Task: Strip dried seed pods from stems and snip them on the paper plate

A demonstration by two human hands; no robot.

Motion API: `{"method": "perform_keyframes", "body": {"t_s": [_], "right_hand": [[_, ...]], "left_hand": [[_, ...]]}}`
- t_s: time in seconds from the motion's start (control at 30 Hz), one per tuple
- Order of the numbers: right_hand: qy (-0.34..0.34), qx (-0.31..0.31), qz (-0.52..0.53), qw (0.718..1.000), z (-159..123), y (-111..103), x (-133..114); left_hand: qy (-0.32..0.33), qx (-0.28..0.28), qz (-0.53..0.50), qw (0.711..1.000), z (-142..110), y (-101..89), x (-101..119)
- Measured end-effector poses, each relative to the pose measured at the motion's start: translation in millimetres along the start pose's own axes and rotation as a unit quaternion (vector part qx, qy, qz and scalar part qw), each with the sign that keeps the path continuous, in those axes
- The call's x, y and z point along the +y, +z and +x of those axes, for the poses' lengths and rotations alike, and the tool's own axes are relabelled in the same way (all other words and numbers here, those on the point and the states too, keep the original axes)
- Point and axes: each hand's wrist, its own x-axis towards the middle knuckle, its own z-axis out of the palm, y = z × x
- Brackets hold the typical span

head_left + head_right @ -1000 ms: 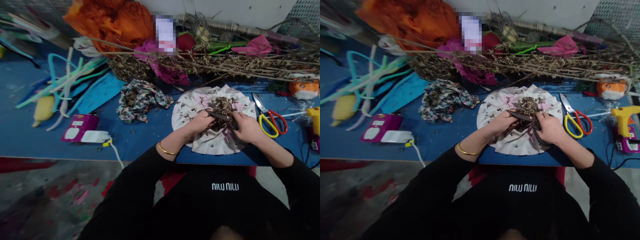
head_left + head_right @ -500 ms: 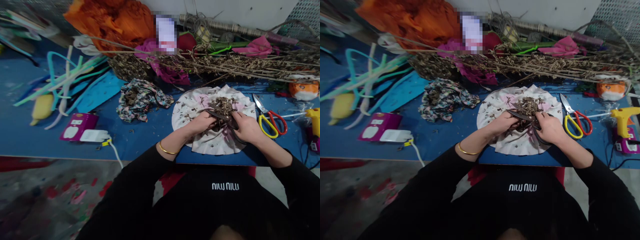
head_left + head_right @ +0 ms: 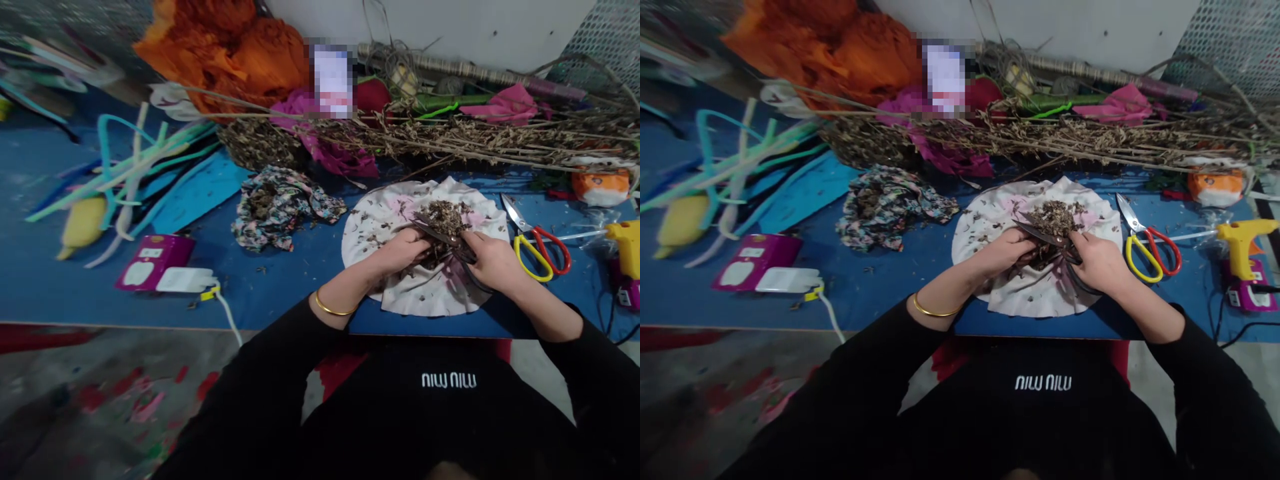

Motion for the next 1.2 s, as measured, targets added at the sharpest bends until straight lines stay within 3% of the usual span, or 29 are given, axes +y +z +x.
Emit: {"method": "perform_keyframes", "body": {"t_s": [0.33,0.83,1.0,1.2], "right_hand": [[-0.020,0.017,0.007,1.000,0.4,-0.3,-1.6],[-0.001,-0.018,-0.003,1.000,1.4,0.4,-7.4],[-0.004,0.023,0.032,0.999,1.1,-0.4,-3.5],[-0.017,0.081,0.144,0.986,-1.7,-2.0,15.2]], "left_hand": [[0.023,0.016,0.047,0.998,-0.8,0.0,-0.1],[0.005,0.003,0.060,0.998,-2.9,-0.6,2.6],[0.007,0.021,0.015,1.000,0.7,-1.1,-2.7],[0.017,0.039,-0.117,0.992,0.5,-4.8,3.7]]}}
